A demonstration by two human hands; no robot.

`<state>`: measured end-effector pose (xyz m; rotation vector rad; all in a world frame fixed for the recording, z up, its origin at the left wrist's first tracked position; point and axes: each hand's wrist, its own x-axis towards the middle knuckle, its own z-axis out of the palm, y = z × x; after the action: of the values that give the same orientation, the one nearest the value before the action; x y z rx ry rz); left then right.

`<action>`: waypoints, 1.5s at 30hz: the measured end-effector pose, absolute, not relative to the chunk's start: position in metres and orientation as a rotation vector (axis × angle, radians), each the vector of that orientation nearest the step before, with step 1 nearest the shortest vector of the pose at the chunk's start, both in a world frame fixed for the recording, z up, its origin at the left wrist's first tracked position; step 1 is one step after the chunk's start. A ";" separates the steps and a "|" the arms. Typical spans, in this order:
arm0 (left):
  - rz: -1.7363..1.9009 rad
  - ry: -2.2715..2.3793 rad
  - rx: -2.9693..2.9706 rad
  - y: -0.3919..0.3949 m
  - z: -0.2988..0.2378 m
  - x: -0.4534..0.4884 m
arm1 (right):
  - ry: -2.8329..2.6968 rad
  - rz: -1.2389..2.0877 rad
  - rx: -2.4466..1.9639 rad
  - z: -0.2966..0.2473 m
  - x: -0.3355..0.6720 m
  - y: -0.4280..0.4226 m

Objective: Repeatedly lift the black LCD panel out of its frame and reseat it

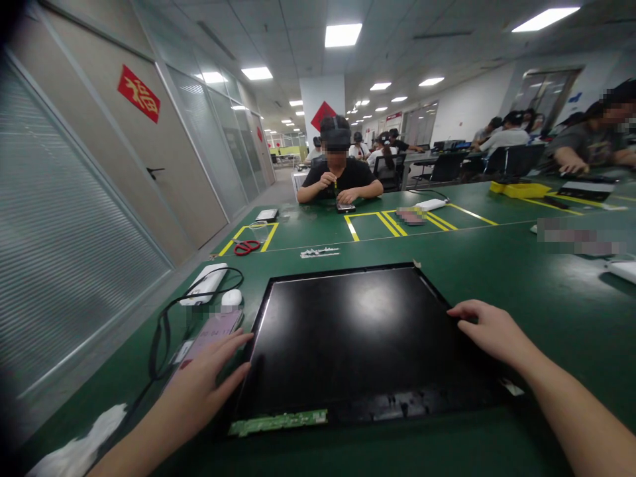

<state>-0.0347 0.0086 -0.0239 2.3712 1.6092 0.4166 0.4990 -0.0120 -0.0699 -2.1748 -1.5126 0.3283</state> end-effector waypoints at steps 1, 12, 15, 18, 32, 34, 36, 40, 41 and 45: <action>0.364 1.622 2.350 0.009 -0.026 -0.034 | -1.515 0.333 -2.164 -0.071 0.500 -0.012; 0.452 1.580 2.283 0.012 -0.038 -0.031 | -1.459 0.304 -2.137 -0.074 0.495 -0.011; 0.547 1.573 2.182 0.012 -0.037 -0.031 | -1.456 0.305 -2.148 -0.072 0.492 -0.011; 0.715 1.532 1.956 0.012 -0.034 -0.029 | -1.451 0.310 -2.140 -0.072 0.492 -0.011; 1.113 1.334 0.583 0.007 -0.031 -0.002 | -1.458 0.288 -2.125 -0.081 0.502 -0.008; 1.113 1.308 0.558 0.008 -0.033 -0.001 | -1.453 0.295 -2.123 -0.081 0.502 -0.008; 1.114 1.268 0.554 0.009 -0.036 -0.002 | -1.448 0.308 -2.115 -0.081 0.502 -0.008; 1.117 1.235 0.567 0.009 -0.043 -0.006 | -1.448 0.310 -2.114 -0.081 0.502 -0.009; 1.113 1.230 0.580 0.009 -0.044 -0.007 | -1.449 0.300 -2.112 -0.081 0.502 -0.009; 1.091 1.190 0.621 0.006 -0.044 -0.008 | -1.451 0.292 -2.093 -0.082 0.502 -0.008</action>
<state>-0.0080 0.0061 -0.0437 0.6207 1.1898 1.0913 0.5023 -0.0081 -0.0818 -2.0930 -1.4507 0.2918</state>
